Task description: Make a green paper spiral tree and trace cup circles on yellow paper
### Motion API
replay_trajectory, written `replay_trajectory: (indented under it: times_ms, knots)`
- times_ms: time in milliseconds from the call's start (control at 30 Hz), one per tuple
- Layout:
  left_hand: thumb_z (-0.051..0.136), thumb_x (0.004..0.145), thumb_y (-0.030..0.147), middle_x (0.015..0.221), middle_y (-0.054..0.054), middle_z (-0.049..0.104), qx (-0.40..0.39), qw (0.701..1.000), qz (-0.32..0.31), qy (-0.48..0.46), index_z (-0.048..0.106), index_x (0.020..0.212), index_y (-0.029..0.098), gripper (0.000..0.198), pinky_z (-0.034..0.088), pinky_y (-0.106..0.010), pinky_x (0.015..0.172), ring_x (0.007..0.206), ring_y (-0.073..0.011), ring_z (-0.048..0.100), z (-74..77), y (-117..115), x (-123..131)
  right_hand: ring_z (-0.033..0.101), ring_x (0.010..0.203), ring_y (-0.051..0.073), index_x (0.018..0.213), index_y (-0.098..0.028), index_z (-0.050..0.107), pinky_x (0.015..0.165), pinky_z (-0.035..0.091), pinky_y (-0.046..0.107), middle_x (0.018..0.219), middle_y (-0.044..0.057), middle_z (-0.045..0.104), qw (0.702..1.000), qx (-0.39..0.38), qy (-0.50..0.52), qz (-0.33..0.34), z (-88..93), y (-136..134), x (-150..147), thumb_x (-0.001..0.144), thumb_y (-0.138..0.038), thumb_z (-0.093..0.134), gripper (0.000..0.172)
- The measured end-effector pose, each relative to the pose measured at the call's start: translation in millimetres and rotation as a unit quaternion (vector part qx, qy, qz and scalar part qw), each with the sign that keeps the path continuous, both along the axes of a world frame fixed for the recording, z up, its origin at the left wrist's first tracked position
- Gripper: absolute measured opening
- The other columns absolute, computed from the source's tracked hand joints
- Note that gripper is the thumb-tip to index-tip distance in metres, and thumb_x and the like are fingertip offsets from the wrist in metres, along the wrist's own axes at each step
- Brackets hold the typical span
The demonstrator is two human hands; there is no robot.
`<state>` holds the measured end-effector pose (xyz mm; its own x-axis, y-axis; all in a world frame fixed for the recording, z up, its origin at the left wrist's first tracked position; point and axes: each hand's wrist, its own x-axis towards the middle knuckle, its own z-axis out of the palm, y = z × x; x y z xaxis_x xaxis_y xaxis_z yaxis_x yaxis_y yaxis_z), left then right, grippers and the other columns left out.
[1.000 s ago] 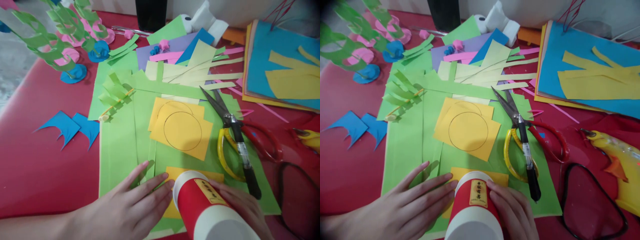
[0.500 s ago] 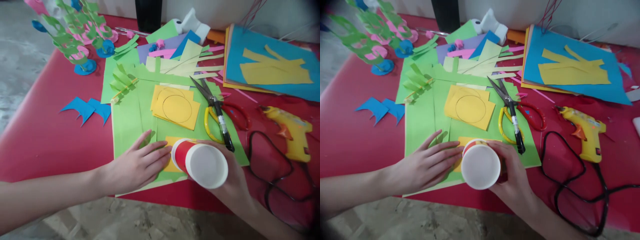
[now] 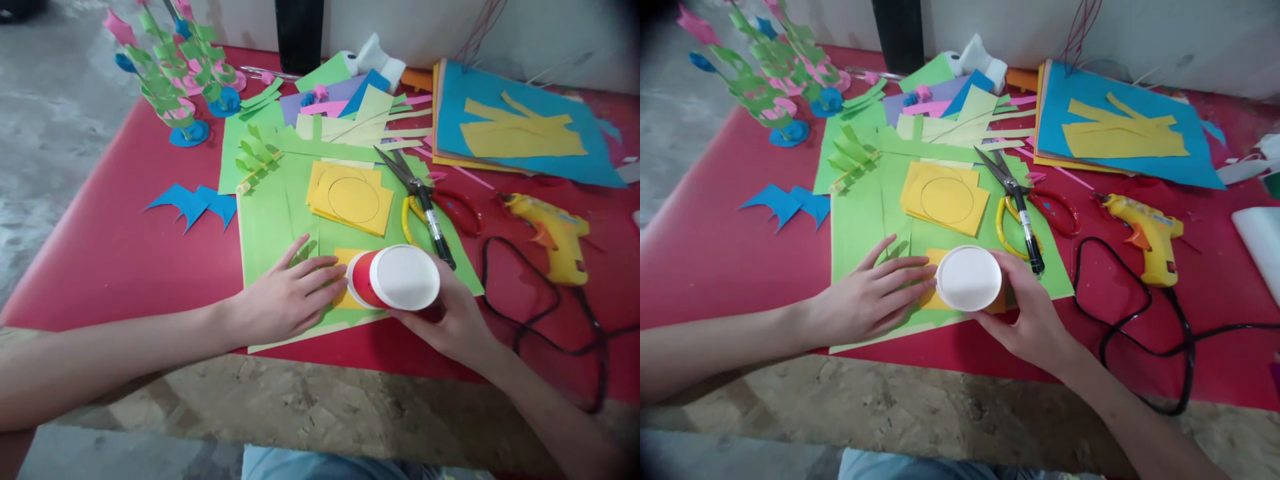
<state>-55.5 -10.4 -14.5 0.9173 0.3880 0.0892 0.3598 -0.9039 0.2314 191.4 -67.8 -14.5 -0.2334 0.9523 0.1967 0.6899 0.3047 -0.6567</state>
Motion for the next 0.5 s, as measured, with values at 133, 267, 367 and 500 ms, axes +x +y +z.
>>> replay_trajectory:
  times_ms: [133, 267, 367, 500]
  knots:
    - [0.036, 0.089, 0.022, 0.123, -0.005, 0.051, 0.004, 1.000, 0.001, 0.002, 0.045, 0.120, 0.017, 0.033, 0.009, -0.054, 0.108, 0.121, -0.0208, 0.038, 0.9, -0.3, 0.4, 0.050, 0.105, 0.024, 0.117, -0.019, 0.040, 0.087, 0.045, 0.038, 0.114, 0.010, 0.051, 1.000, -0.002, -0.009, -0.001, 1.8, 2.2, 1.1, 0.072, -0.031, 0.064, 0.053]
    - [0.037, 0.088, 0.021, 0.123, -0.006, 0.050, 0.009, 1.000, -0.001, 0.000, 0.046, 0.118, 0.016, 0.031, 0.010, -0.054, 0.108, 0.120, -0.0215, 0.038, 1.2, -1.9, -0.2, 0.051, 0.106, 0.025, 0.117, -0.020, 0.039, 0.086, 0.046, 0.039, 0.115, 0.010, 0.052, 1.000, 0.002, -0.009, 0.000, 2.7, 2.1, 0.7, 0.072, -0.034, 0.063, 0.053]
    - [0.038, 0.087, 0.020, 0.120, -0.008, 0.051, 0.004, 1.000, 0.010, -0.015, 0.046, 0.116, 0.015, 0.030, 0.012, -0.054, 0.107, 0.118, -0.0218, 0.040, 4.4, -2.0, 0.1, 0.050, 0.107, 0.025, 0.117, -0.020, 0.039, 0.087, 0.046, 0.040, 0.115, 0.010, 0.052, 1.000, 0.010, -0.004, 0.005, 1.1, 1.9, 1.2, 0.072, -0.035, 0.063, 0.053]
    - [0.045, 0.084, 0.018, 0.114, -0.014, 0.049, 0.010, 0.995, 0.036, -0.088, 0.044, 0.112, 0.010, 0.030, 0.021, -0.052, 0.106, 0.117, -0.0235, 0.040, 20.5, 1.2, 8.7, 0.049, 0.108, 0.024, 0.118, -0.021, 0.038, 0.089, 0.045, 0.038, 0.116, 0.009, 0.051, 1.000, 0.008, 0.021, 0.017, -2.3, 2.6, 2.1, 0.073, -0.033, 0.063, 0.053]
